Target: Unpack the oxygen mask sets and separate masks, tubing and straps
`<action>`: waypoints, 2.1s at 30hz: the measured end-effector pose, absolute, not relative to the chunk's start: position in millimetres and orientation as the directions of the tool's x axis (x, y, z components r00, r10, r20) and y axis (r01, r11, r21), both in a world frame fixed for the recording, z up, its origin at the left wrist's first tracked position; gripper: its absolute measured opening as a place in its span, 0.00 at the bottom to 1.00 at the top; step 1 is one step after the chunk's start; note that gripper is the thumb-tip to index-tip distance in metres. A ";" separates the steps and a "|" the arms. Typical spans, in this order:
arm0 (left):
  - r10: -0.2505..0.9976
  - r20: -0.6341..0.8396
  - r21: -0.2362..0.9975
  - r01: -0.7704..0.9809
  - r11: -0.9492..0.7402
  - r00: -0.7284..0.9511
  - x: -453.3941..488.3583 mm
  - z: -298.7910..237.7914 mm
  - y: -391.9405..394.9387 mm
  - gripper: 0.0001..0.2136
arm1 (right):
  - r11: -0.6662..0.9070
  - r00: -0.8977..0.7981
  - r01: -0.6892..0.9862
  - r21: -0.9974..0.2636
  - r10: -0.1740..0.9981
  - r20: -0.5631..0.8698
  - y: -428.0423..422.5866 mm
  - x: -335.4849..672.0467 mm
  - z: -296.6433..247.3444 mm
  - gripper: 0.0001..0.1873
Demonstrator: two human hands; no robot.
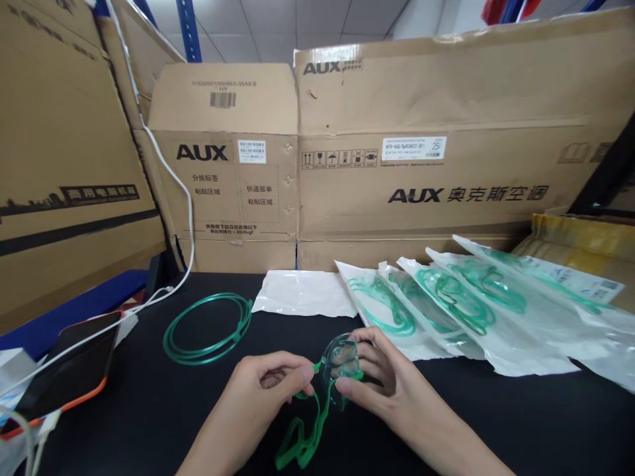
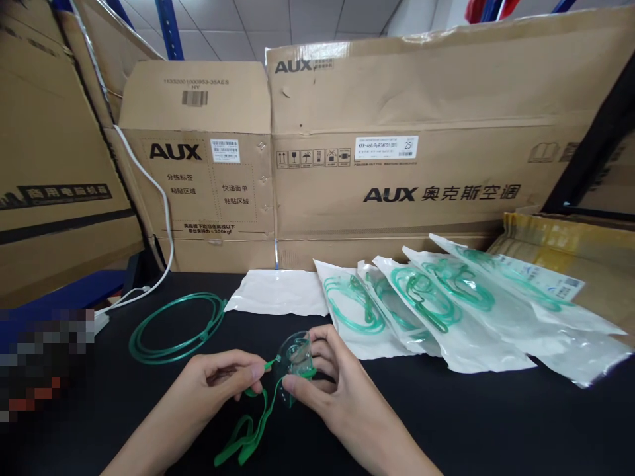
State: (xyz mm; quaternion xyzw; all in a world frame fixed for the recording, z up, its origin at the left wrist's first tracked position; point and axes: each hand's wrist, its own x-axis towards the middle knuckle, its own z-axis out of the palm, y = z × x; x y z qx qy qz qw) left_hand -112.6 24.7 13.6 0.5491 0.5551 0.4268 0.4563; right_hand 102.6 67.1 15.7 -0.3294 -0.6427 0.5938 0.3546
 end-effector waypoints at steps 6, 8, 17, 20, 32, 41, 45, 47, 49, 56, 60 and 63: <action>0.993 -0.066 0.964 0.265 0.036 0.102 -114.7 11.8 26.0 0.16 | 0.056 -0.528 -0.014 -0.998 0.848 0.055 66.6 100.8 14.1 0.28; 0.992 -0.066 0.961 0.273 0.036 0.103 -114.0 13.8 25.5 0.16 | 0.057 -0.526 -0.017 -0.998 0.849 0.057 66.5 100.8 14.7 0.28; 0.997 -0.075 0.963 0.262 0.070 0.011 -112.8 18.3 23.7 0.16 | 0.029 -0.534 -0.012 -1.000 0.845 0.031 63.5 101.9 22.2 0.29; 0.997 -0.076 0.969 0.237 0.073 0.004 -111.1 16.7 23.4 0.16 | 0.086 -0.522 0.029 -0.996 0.851 0.058 62.0 100.4 22.1 0.25; 0.995 -0.091 0.964 0.248 0.098 -0.037 -107.7 10.8 23.6 0.18 | 0.198 -0.487 0.126 -0.972 0.866 0.113 60.5 99.5 30.6 0.17; 0.995 -0.064 0.951 0.305 0.039 0.073 -100.2 8.3 20.5 0.18 | 0.310 -0.473 0.230 -0.923 0.864 0.172 62.8 96.2 12.5 0.10; 0.994 -0.027 0.938 0.345 -0.013 0.110 -99.9 7.9 18.9 0.20 | 0.296 -0.483 0.252 -0.921 0.864 0.146 62.1 96.1 11.4 0.08; 0.992 -0.033 0.935 0.355 -0.011 0.119 -98.7 8.4 18.3 0.20 | 0.294 -0.487 0.264 -0.919 0.863 0.136 61.5 96.9 12.0 0.10; 0.992 -0.044 0.929 0.369 -0.002 0.117 -97.1 9.0 17.8 0.20 | 0.310 -0.492 0.271 -0.911 0.858 0.145 60.9 97.8 12.1 0.11; 0.996 -0.037 0.900 0.435 -0.001 0.079 -92.3 12.6 15.3 0.23 | 0.491 -0.534 0.317 -0.812 0.800 0.275 56.2 96.2 10.6 0.13; 0.996 -0.032 0.916 0.401 -0.006 0.087 -92.2 15.2 15.0 0.18 | 0.559 -0.553 0.341 -0.756 0.769 0.319 53.5 93.5 12.9 0.13; 0.995 -0.025 0.934 0.358 -0.012 0.099 -92.1 15.5 15.3 0.17 | 0.585 -0.547 0.361 -0.726 0.764 0.343 53.8 93.7 15.3 0.14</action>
